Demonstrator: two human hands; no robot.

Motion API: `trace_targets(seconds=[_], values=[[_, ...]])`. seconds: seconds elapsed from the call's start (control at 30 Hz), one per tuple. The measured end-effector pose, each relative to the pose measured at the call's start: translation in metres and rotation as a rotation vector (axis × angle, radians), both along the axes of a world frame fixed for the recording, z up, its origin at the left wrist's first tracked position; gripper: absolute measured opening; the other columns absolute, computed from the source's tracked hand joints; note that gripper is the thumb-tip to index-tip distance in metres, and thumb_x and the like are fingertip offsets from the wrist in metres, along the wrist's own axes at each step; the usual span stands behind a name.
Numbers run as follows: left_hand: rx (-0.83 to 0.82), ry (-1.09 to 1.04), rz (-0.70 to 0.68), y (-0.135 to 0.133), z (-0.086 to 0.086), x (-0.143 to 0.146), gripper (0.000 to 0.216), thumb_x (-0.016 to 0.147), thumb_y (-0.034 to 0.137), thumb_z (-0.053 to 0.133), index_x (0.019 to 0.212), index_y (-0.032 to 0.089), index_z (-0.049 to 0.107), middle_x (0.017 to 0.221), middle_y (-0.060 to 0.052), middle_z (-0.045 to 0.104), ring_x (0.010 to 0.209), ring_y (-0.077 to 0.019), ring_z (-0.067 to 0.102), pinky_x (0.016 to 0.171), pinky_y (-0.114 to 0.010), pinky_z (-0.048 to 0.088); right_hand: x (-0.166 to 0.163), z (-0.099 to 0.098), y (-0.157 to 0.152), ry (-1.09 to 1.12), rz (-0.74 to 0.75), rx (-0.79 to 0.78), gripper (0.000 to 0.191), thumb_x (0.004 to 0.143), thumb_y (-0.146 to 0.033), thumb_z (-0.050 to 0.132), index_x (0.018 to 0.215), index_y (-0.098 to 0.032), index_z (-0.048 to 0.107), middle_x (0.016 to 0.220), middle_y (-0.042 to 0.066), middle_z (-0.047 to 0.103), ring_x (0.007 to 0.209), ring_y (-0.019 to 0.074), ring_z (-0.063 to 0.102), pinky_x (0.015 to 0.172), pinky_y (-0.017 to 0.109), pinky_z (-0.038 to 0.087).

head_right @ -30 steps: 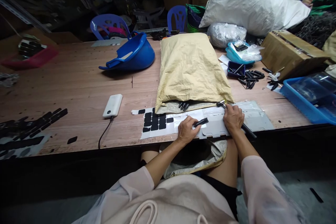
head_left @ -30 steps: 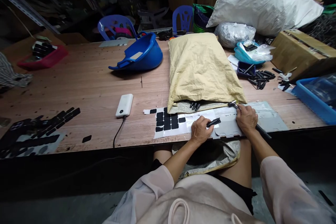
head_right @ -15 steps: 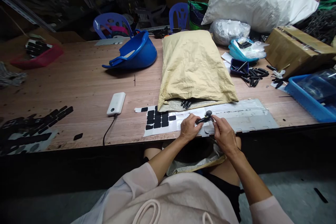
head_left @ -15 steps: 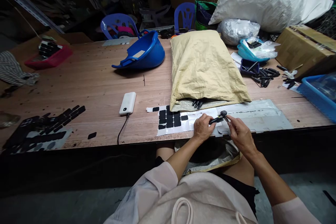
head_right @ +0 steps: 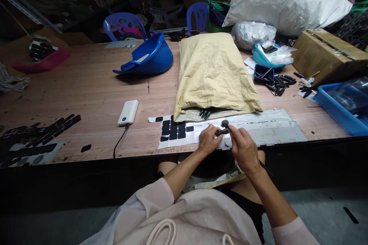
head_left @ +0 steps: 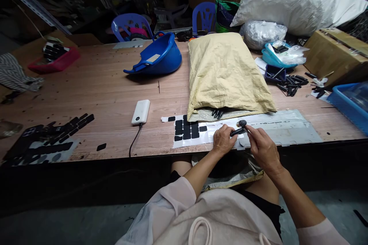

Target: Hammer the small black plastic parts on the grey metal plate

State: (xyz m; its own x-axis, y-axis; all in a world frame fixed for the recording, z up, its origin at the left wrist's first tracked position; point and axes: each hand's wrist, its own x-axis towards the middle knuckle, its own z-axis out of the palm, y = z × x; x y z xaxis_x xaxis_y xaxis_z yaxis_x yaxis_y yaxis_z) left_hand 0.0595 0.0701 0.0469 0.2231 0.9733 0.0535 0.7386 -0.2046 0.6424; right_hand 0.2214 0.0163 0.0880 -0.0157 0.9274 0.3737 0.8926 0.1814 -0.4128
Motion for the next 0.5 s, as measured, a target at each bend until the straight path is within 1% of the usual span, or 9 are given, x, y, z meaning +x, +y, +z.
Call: trace_targets(seconds=[0.07, 0.17, 0.27, 0.33, 0.4, 0.5], values=[[-0.004, -0.004, 0.009, 0.000, 0.000, 0.000, 0.013, 0.091, 0.031, 0.074, 0.104, 0.026, 0.074, 0.102, -0.001, 0.069, 0.095, -0.0181, 0.066, 0.087, -0.030, 0.050, -0.003, -0.003, -0.003, -0.012, 0.018, -0.015, 0.042, 0.104, -0.031, 0.042, 0.138, -0.027, 0.066, 0.095, 0.007, 0.069, 0.089, 0.0204, 0.065, 0.079, 0.030, 0.050], [-0.008, 0.005, 0.019, 0.000, 0.000, 0.001, 0.014, 0.090, 0.030, 0.074, 0.104, 0.026, 0.074, 0.103, -0.001, 0.070, 0.099, -0.0192, 0.066, 0.089, -0.031, 0.051, -0.003, -0.013, -0.004, -0.024, 0.049, -0.065, 0.041, 0.103, -0.030, 0.042, 0.134, -0.028, 0.068, 0.095, 0.006, 0.069, 0.085, 0.0198, 0.065, 0.073, 0.030, 0.049], [0.000, 0.012, 0.015, 0.001, -0.003, 0.002, 0.013, 0.090, 0.030, 0.073, 0.102, 0.026, 0.074, 0.102, -0.002, 0.070, 0.100, -0.0199, 0.066, 0.090, -0.031, 0.051, 0.008, -0.018, 0.006, -0.006, 0.032, -0.058, 0.040, 0.101, -0.030, 0.045, 0.133, -0.028, 0.069, 0.097, 0.006, 0.069, 0.086, 0.0194, 0.065, 0.074, 0.030, 0.050], [0.014, 0.016, 0.014, 0.001, -0.004, 0.003, 0.011, 0.090, 0.030, 0.073, 0.100, 0.025, 0.074, 0.101, -0.002, 0.069, 0.098, -0.0201, 0.066, 0.089, -0.031, 0.051, 0.023, -0.018, 0.023, -0.022, -0.032, -0.029, 0.040, 0.100, -0.030, 0.047, 0.133, -0.027, 0.070, 0.099, 0.007, 0.069, 0.089, 0.0202, 0.064, 0.077, 0.030, 0.049], [0.031, 0.021, 0.015, 0.001, -0.005, 0.003, 0.010, 0.089, 0.030, 0.073, 0.098, 0.025, 0.073, 0.100, -0.002, 0.068, 0.096, -0.0199, 0.066, 0.088, -0.031, 0.051, 0.041, -0.018, 0.045, -0.077, -0.132, -0.011, 0.039, 0.099, -0.030, 0.049, 0.130, -0.025, 0.071, 0.100, 0.009, 0.068, 0.092, 0.0222, 0.062, 0.078, 0.032, 0.048], [0.045, 0.029, 0.014, 0.001, -0.005, 0.004, 0.012, 0.089, 0.031, 0.073, 0.098, 0.024, 0.072, 0.099, -0.002, 0.068, 0.095, -0.0198, 0.065, 0.087, -0.031, 0.051, 0.070, -0.024, 0.076, -0.169, -0.257, -0.024, 0.037, 0.096, -0.028, 0.051, 0.125, -0.023, 0.074, 0.100, 0.011, 0.066, 0.093, 0.0245, 0.057, 0.081, 0.035, 0.045]])
